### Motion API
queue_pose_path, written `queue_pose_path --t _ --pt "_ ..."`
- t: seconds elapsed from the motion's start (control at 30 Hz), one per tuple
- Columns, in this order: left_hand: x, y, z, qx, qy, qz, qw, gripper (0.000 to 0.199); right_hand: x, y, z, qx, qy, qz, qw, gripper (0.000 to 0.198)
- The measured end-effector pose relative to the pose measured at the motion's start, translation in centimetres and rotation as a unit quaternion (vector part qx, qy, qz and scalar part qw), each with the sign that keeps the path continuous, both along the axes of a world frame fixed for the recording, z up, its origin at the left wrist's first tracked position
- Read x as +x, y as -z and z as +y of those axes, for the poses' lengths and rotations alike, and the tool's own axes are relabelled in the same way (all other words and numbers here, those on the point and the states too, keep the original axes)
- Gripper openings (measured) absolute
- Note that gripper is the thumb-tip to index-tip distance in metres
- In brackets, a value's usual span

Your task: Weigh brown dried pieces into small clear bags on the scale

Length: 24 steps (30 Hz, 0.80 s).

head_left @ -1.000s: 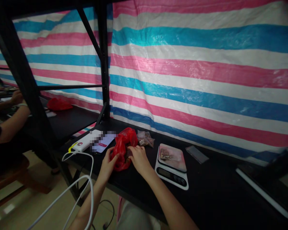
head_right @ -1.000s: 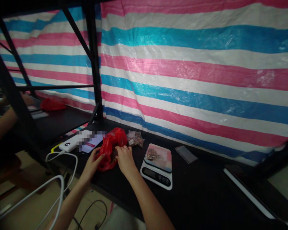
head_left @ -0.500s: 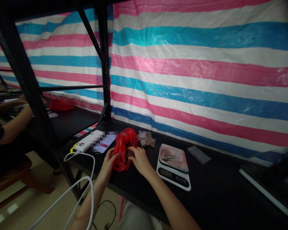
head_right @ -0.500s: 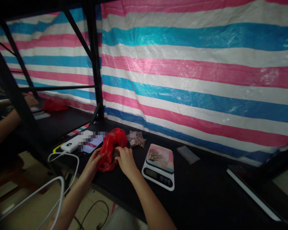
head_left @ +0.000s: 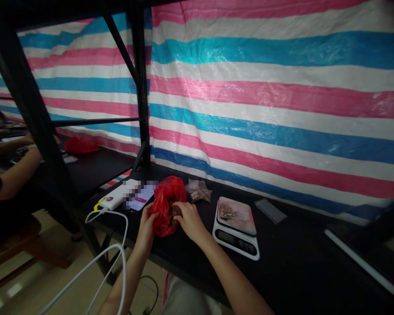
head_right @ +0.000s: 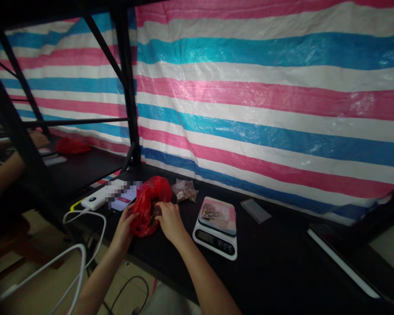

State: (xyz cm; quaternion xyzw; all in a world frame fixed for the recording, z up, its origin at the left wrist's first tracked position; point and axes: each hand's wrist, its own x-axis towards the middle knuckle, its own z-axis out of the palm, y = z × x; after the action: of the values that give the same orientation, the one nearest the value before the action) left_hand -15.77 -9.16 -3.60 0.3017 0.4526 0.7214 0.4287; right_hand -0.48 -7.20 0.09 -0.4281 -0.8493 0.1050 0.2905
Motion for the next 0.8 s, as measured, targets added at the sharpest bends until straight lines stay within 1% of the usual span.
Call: queue_pose_path --t 0.13,0.27,0.4,0.6,0.8 --pt "-0.1 0.0 0.1 -0.034 0.013 -0.061 0.997 0.041 0.7 -0.8 -0.1 0.027 -0.002 -0.052 0.998 0.032" --pt "-0.1 -0.2 -0.1 -0.043 0.019 -0.064 0.997 0.04 1.3 -1.1 0.0 0.03 0.008 -0.078 0.996 0.028" --pt "0.0 -0.3 -0.3 -0.039 0.032 -0.061 0.997 0.04 1.4 -1.0 0.0 0.034 0.006 -0.082 0.996 0.029" --pt "0.2 -1.3 -0.6 -0.042 0.12 -0.071 0.989 0.043 0.8 -0.2 0.3 -0.011 -0.012 -0.021 1.0 0.034" --pt "0.2 -2.2 -1.3 -0.009 0.133 -0.091 0.987 0.043 0.4 0.5 0.5 -0.055 -0.036 0.063 0.996 0.037"
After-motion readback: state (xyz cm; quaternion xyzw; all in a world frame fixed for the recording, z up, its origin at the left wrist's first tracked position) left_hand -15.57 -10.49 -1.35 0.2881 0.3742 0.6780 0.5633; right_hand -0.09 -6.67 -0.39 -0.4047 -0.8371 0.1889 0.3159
